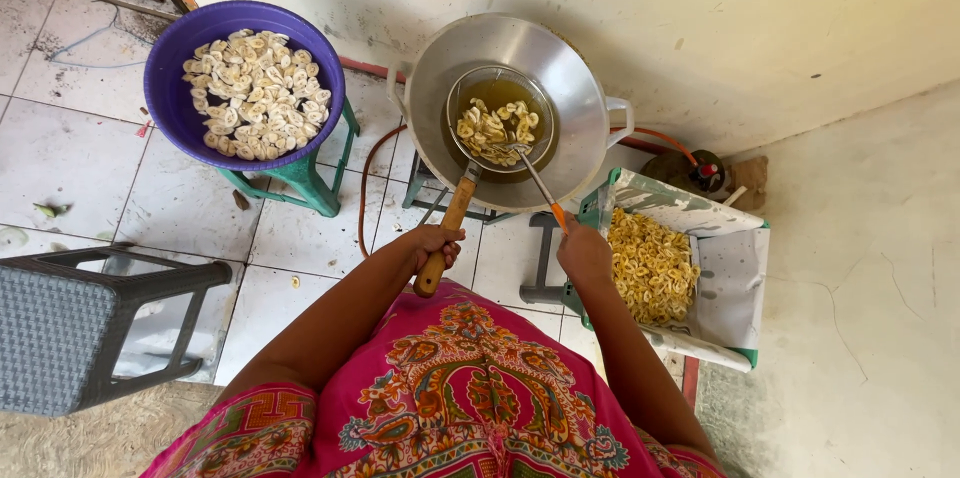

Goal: The person stirs sliced plantains frying in a wok of hot oil using a metal spatula. They then use a large mesh strainer to scoop the cooked plantains out of the oil, drain them, and transfer them into a cardboard box lined with paper.

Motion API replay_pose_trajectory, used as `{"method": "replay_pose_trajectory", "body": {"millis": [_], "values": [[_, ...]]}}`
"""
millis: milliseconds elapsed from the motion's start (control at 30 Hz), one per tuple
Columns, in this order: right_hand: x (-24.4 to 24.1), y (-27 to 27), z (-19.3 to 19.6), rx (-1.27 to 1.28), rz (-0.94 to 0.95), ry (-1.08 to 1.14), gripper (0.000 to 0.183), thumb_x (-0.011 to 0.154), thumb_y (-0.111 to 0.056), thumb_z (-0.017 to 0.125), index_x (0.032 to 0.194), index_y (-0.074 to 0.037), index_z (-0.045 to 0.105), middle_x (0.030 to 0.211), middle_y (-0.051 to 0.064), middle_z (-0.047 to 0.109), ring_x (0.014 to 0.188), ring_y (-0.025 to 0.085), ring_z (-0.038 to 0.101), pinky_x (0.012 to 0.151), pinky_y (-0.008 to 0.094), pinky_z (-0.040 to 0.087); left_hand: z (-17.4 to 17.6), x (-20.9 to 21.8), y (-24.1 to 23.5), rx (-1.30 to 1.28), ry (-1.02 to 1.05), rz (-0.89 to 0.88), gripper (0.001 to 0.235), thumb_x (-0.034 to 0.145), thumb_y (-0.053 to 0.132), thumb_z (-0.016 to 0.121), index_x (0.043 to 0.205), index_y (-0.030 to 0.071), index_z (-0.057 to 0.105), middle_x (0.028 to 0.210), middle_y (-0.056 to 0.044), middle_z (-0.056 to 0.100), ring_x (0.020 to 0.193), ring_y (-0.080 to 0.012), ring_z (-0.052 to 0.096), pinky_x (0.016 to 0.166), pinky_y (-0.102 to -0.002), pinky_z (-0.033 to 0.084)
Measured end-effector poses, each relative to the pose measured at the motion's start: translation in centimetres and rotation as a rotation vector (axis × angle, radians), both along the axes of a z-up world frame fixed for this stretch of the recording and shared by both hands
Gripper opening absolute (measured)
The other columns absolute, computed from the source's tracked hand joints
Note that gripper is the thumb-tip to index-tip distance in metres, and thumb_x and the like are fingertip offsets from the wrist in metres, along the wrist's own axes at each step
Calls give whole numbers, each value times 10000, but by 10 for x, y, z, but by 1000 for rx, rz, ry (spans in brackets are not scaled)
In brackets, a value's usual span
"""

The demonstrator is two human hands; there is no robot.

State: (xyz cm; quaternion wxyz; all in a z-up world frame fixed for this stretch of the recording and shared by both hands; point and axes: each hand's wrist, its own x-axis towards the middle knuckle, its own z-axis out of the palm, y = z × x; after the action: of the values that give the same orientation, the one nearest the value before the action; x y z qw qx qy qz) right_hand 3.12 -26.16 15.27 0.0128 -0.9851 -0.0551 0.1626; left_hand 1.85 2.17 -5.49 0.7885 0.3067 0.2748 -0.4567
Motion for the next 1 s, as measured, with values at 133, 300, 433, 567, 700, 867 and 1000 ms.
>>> {"method": "replay_pose_trajectory", "body": {"millis": [133, 300, 433, 567, 700, 867, 1000], "values": [[16, 10, -32, 0, -31, -24, 500, 1061, -192, 473, 1548, -74, 468, 979, 239, 736, 788, 324, 750, 587, 415, 624, 5, -2, -5, 20, 7, -15, 301, 1029, 239, 652, 1212, 67, 485, 750, 38, 425, 575, -30, 459, 546, -219, 467], [44, 14, -54, 224, -137, -144, 483, 1054, -174, 505, 1508, -9, 510, 981, 285, 731, 766, 368, 746, 525, 434, 593, 19, -1, 1, 36, 23, -31, 296, 1041, 268, 633, 1221, 80, 492, 747, 49, 414, 580, -16, 450, 552, -201, 460], [58, 23, -59, 315, -189, -158, 491, 1037, -157, 521, 1501, 0, 521, 1090, 297, 724, 916, 399, 745, 688, 468, 612, 23, -2, 2, 18, 34, -30, 265, 1048, 266, 615, 1199, 92, 484, 746, 52, 407, 585, -18, 442, 555, -202, 452], [58, 33, -70, 352, -154, -123, 477, 1025, -160, 539, 1481, -21, 550, 1186, 292, 708, 1053, 426, 718, 878, 502, 592, 21, -3, 1, 2, 27, -25, 277, 1045, 272, 622, 1200, 91, 482, 746, 50, 400, 585, -20, 439, 559, -209, 453], [37, 28, -33, 183, -36, -110, 478, 1008, -214, 564, 1476, -118, 579, 1108, 234, 742, 1001, 389, 742, 832, 487, 608, 23, -4, 1, -4, 27, -11, 282, 1050, 287, 615, 1196, 91, 475, 756, 50, 404, 592, -20, 440, 559, -208, 453], [1, 18, 28, 194, 5, -44, 486, 1017, -155, 549, 1493, -56, 549, 1089, 274, 736, 986, 427, 734, 771, 500, 616, 18, -5, 3, -24, 22, -16, 324, 1047, 321, 627, 1212, 91, 470, 759, 48, 411, 590, -22, 445, 566, -213, 454], [7, 24, -8, 220, -43, -72, 477, 1013, -120, 548, 1480, -23, 557, 1111, 299, 731, 993, 428, 734, 782, 492, 622, 13, -5, -2, -17, 32, -7, 314, 1046, 318, 628, 1207, 95, 476, 753, 52, 405, 585, -26, 444, 562, -214, 452]]}}
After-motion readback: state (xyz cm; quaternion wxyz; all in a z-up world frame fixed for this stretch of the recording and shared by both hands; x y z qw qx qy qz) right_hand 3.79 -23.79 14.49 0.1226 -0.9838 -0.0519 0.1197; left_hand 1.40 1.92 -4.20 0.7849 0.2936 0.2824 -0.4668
